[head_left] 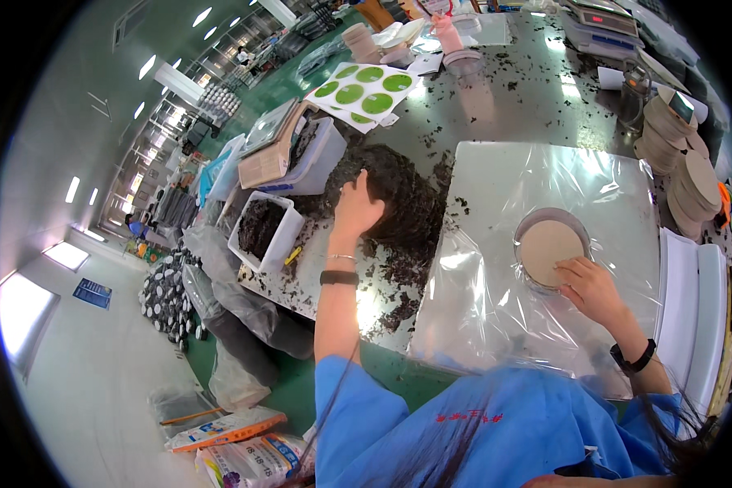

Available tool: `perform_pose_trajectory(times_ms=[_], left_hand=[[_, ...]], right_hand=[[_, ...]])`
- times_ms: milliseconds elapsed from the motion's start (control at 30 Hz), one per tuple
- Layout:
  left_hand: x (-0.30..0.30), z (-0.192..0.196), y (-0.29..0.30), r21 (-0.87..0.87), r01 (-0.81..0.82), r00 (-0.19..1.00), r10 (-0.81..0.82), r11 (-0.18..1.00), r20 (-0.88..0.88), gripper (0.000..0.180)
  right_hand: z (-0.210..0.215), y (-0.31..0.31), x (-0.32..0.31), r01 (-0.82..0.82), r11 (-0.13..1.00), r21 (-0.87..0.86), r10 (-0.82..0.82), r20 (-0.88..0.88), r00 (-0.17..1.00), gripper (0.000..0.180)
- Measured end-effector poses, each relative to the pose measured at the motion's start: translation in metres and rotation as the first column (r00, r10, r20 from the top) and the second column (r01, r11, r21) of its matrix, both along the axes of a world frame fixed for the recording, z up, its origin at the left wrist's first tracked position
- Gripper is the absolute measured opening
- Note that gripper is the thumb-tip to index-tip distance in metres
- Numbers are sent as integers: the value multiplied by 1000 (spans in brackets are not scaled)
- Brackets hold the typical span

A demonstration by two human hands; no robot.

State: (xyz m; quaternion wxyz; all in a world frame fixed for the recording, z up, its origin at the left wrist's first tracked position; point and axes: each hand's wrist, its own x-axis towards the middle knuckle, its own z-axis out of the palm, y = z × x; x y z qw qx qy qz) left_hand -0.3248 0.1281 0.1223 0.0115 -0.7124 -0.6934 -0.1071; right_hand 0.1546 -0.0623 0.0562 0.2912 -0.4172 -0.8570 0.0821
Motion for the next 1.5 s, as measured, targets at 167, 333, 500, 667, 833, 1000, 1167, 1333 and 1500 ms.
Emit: perform_pose_trajectory(times_ms=[167, 333, 500, 667, 833, 1000, 1167, 1333, 1500], left_hand=[[-5, 21, 3, 302, -53, 996, 71, 952, -48, 59], [101, 64, -14, 581, 157, 778, -463, 799, 426, 42], [223, 24, -78, -103, 393, -238, 209, 914, 949, 27], [278, -106, -103, -407, 514, -301, 603, 755, 739, 36], [272, -114, -118, -209, 368, -32, 236, 906, 971, 60], [254, -85, -107, 169, 654, 672, -668, 738, 319, 77], [270, -90, -85, -67, 754, 645, -717, 654, 264, 78], [293, -119, -80, -194, 702, 712, -678, 685, 184, 80], [272, -131, -85, 54, 798, 557, -768, 600, 316, 83]], right_hand=[[2, -2, 11, 49, 999, -12, -50, -81, 995, 17], [15, -4, 26, 274, 961, 30, -260, -239, 936, 26], [49, -6, 2, 396, 903, 167, -302, -410, 861, 43], [11, -6, 6, 332, 930, 155, -328, -49, 943, 35], [-35, -4, 27, 320, 946, 44, -323, 116, 939, 29], [-2, 23, 15, 299, 943, -144, -272, 180, 945, 46], [-17, 64, 0, 354, 880, -318, -191, 445, 875, 73], [-56, 81, -13, 431, 839, -331, -166, 599, 783, 60], [-65, 74, 0, 382, 866, -322, -182, 510, 841, 61]])
